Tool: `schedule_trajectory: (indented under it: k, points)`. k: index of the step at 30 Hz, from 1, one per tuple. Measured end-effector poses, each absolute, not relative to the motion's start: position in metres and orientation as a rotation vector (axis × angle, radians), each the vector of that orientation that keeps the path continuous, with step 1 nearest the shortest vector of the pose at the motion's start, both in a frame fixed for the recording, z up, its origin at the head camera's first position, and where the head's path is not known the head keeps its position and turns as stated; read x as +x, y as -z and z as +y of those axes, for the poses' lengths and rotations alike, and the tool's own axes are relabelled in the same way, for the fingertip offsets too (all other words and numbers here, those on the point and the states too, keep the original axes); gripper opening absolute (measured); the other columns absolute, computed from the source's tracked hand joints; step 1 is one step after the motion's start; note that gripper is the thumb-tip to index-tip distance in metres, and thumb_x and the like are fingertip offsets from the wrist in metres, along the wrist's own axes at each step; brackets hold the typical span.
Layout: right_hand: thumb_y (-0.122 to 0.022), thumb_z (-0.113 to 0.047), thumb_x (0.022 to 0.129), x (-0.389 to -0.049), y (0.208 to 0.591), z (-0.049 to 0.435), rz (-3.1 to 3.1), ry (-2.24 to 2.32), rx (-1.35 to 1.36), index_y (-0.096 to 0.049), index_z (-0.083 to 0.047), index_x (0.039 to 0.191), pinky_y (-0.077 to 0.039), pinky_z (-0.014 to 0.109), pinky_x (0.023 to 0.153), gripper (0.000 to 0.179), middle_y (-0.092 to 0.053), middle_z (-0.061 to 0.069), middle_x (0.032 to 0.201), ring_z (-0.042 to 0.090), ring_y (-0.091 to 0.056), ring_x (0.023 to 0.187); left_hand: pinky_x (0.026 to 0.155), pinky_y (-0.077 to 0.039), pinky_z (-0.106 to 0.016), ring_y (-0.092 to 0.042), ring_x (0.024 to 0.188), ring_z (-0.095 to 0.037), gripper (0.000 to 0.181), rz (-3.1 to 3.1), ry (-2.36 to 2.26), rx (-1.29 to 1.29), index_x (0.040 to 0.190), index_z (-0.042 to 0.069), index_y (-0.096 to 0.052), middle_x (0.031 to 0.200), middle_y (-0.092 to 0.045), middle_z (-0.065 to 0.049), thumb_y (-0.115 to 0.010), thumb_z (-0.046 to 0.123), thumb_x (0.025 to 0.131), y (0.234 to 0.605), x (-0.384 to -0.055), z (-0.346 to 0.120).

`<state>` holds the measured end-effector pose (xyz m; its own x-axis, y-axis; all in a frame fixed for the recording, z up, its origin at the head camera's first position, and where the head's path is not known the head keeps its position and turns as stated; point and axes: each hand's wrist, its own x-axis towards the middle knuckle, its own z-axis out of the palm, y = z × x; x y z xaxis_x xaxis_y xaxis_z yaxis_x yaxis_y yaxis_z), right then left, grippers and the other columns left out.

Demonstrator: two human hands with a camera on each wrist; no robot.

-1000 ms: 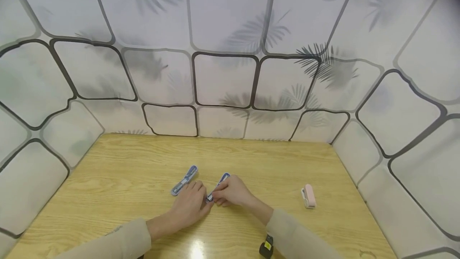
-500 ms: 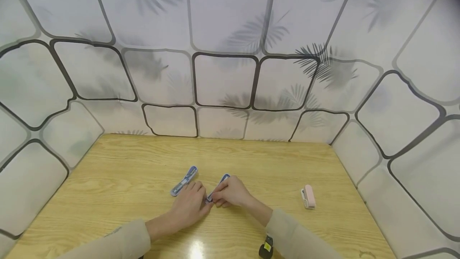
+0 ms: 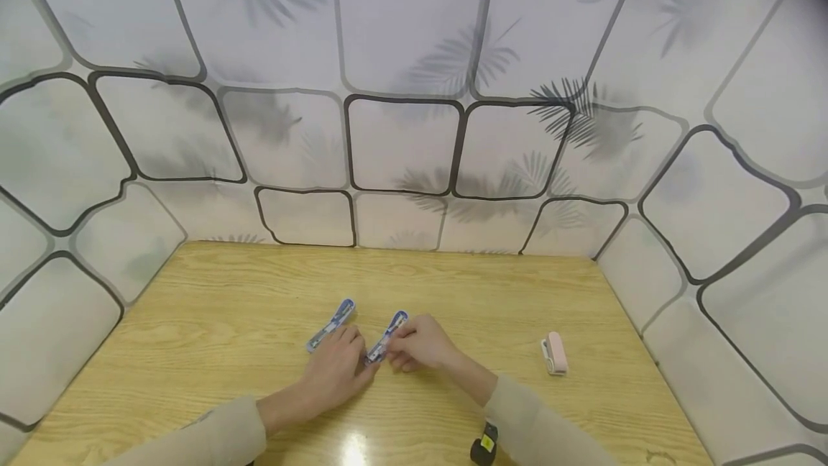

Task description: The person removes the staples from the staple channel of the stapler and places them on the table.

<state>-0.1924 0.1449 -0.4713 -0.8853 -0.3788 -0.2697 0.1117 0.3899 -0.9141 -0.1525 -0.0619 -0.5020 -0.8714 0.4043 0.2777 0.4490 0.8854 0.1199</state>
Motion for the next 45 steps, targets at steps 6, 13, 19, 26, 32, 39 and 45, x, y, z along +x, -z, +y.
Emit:
schedule_trajectory:
  k: [6,13,19,26,32,39,45]
  points:
    - [-0.071,-0.010,0.098,-0.191,0.469,0.157,2.200,1.474,-0.256,-0.076,0.008,0.098,-0.063,0.027,0.061,0.018,-0.080,0.017,0.084,0.010,-0.073,0.064,0.085,-0.056,-0.036,-0.056,0.087,-0.016,0.033,-2.797,0.265,-0.630,0.083,0.014,-0.065,0.093,-0.062,-0.002,-0.081,0.042,0.089,0.503,-0.151,-0.066]
    - [-0.072,-0.009,0.096,-0.193,0.474,0.163,2.156,1.419,-0.211,-0.077,0.006,0.095,-0.061,0.023,0.058,0.016,-0.078,0.005,0.075,0.008,-0.072,0.062,0.084,-0.055,-0.036,-0.054,0.086,-0.016,0.033,-2.791,0.268,-0.629,0.084,0.013,-0.065,0.092,-0.061,-0.002,-0.082,0.040,0.089,0.501,-0.149,-0.068]
    - [-0.073,-0.012,0.094,-0.192,0.479,0.158,2.156,1.377,-0.218,-0.079,0.002,0.093,-0.061,0.023,0.058,0.015,-0.077,0.002,0.072,0.008,-0.073,0.061,0.083,-0.054,-0.036,-0.053,0.086,-0.016,0.034,-2.797,0.266,-0.630,0.084,0.012,-0.063,0.092,-0.059,-0.002,-0.081,0.041,0.090,0.500,-0.148,-0.067]
    - [-0.072,-0.013,0.095,-0.195,0.485,0.154,2.171,1.369,-0.229,-0.079,0.001,0.091,-0.060,0.022,0.055,0.016,-0.075,0.000,0.069,0.008,-0.071,0.058,0.083,-0.053,-0.036,-0.052,0.085,-0.016,0.034,-2.800,0.262,-0.633,0.084,0.012,-0.064,0.091,-0.058,-0.001,-0.080,0.041,0.091,0.500,-0.148,-0.067]
    - [-0.072,-0.012,0.096,-0.198,0.488,0.152,2.187,1.387,-0.245,-0.077,0.001,0.093,-0.059,0.021,0.053,0.014,-0.074,0.000,0.070,0.008,-0.070,0.056,0.084,-0.054,-0.036,-0.053,0.086,-0.016,0.034,-2.786,0.256,-0.630,0.085,0.012,-0.063,0.090,-0.059,-0.001,-0.080,0.042,0.091,0.501,-0.149,-0.067]
    - [-0.073,-0.012,0.096,-0.189,0.482,0.160,2.307,1.453,-0.323,-0.072,0.004,0.103,-0.060,0.027,0.055,0.018,-0.074,0.009,0.075,0.011,-0.067,0.059,0.088,-0.056,-0.038,-0.057,0.087,-0.018,0.034,-2.790,0.256,-0.640,0.086,0.011,-0.065,0.091,-0.061,-0.003,-0.080,0.041,0.091,0.500,-0.150,-0.065]
    - [-0.074,-0.021,0.097,-0.177,0.466,0.173,2.561,1.368,-0.383,-0.075,-0.003,0.103,-0.056,0.025,0.057,0.019,-0.072,0.006,0.083,0.016,-0.067,0.066,0.088,-0.057,-0.039,-0.057,0.087,-0.018,0.035,-2.808,0.242,-0.626,0.086,0.012,-0.064,0.092,-0.062,-0.004,-0.079,0.042,0.091,0.501,-0.149,-0.066]
